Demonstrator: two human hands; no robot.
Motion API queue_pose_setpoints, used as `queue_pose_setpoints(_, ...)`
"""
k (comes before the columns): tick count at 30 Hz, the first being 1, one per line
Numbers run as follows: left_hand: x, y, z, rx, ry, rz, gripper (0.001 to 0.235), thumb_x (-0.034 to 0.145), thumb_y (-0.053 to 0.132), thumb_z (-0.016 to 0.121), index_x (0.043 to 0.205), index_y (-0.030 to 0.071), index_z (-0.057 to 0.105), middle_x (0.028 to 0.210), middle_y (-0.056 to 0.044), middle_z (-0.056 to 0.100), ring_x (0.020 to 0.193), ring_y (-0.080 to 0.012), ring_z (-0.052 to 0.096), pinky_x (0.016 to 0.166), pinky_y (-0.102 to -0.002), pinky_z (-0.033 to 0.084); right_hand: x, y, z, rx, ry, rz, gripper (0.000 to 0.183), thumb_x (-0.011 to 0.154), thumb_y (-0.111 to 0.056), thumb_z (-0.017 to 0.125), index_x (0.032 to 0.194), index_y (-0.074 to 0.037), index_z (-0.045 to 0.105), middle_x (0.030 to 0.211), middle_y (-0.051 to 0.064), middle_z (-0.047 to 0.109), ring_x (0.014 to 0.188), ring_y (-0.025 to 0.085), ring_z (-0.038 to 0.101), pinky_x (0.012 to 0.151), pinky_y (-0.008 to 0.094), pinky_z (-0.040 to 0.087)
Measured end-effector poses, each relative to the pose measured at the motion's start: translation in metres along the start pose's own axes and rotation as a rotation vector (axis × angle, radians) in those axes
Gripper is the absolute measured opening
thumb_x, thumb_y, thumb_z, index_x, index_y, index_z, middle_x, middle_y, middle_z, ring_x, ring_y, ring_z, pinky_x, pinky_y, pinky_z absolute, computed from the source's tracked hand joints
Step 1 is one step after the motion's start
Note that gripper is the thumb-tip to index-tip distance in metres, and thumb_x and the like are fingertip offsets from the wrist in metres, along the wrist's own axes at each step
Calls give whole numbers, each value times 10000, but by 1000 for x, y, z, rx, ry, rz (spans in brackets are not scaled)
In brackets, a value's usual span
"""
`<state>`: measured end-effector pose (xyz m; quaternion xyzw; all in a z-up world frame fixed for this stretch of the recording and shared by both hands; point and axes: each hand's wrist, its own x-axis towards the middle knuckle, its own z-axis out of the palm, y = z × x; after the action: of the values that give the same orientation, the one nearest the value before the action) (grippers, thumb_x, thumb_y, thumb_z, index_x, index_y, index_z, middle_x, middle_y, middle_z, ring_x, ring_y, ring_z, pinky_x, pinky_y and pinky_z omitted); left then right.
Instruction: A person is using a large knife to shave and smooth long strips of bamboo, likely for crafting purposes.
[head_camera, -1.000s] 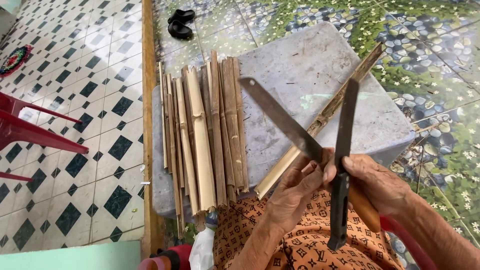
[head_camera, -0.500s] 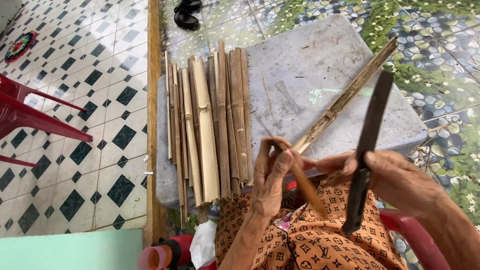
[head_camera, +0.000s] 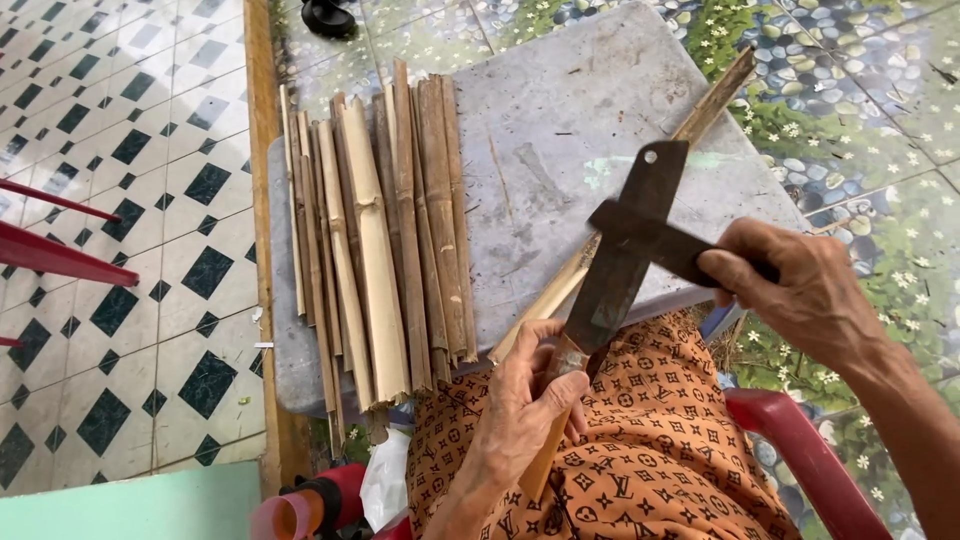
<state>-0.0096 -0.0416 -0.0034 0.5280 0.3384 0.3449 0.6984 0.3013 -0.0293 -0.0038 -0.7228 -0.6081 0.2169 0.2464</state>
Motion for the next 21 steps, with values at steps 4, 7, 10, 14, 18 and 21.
queue_pose_setpoints(4, 0, -9, 5, -78, 15, -55, 362, 1035, 112, 606, 1349, 4, 461, 884, -116, 664, 550, -151, 638, 508, -294, 603, 6, -1, 2, -58, 92, -53, 233, 1075, -288, 620, 896, -152, 680, 678, 15, 676, 466, 127, 541, 404, 259, 433)
queue_pose_setpoints(7, -2, -10, 7, 6, 66, -49, 336, 1041, 118, 602, 1334, 19, 472, 869, -101, 674, 538, -153, 643, 482, -294, 614, -6, -6, 22, -89, -4, -103, 237, 1053, -342, 570, 970, -163, 701, 662, 42, 752, 351, 126, 612, 268, 263, 514)
queue_pose_setpoints(10, -3, -1, 9, -31, 51, -34, 372, 1032, 102, 595, 1363, -3, 459, 866, -116, 651, 521, -151, 611, 475, -284, 586, -1, 5, 25, -62, 123, -157, 260, 1073, -332, 593, 965, -117, 691, 643, 69, 680, 376, 150, 573, 310, 290, 514)
queue_pose_setpoints(14, -1, 7, 15, 51, 118, -35, 328, 1019, 62, 594, 1323, 11, 480, 837, -121, 660, 488, -162, 631, 418, -279, 550, -5, -5, 30, -72, 131, -257, 210, 1070, -235, 610, 932, -98, 689, 686, 84, 725, 377, 137, 610, 297, 276, 526)
queue_pose_setpoints(18, -2, 4, 18, 69, 122, -51, 333, 1017, 77, 601, 1321, 20, 477, 840, -102, 653, 492, -160, 631, 427, -273, 548, -7, 0, 35, -84, 112, -210, 285, 1081, -333, 544, 973, -108, 682, 631, 65, 694, 353, 126, 583, 276, 270, 504)
queue_pose_setpoints(21, -3, 6, 17, 88, 134, -48, 326, 1024, 98, 590, 1320, 22, 477, 836, -101, 649, 493, -155, 627, 434, -272, 551, -10, -2, 48, -84, 133, -243, 291, 1073, -351, 546, 953, -125, 687, 617, 45, 684, 352, 116, 564, 295, 262, 499)
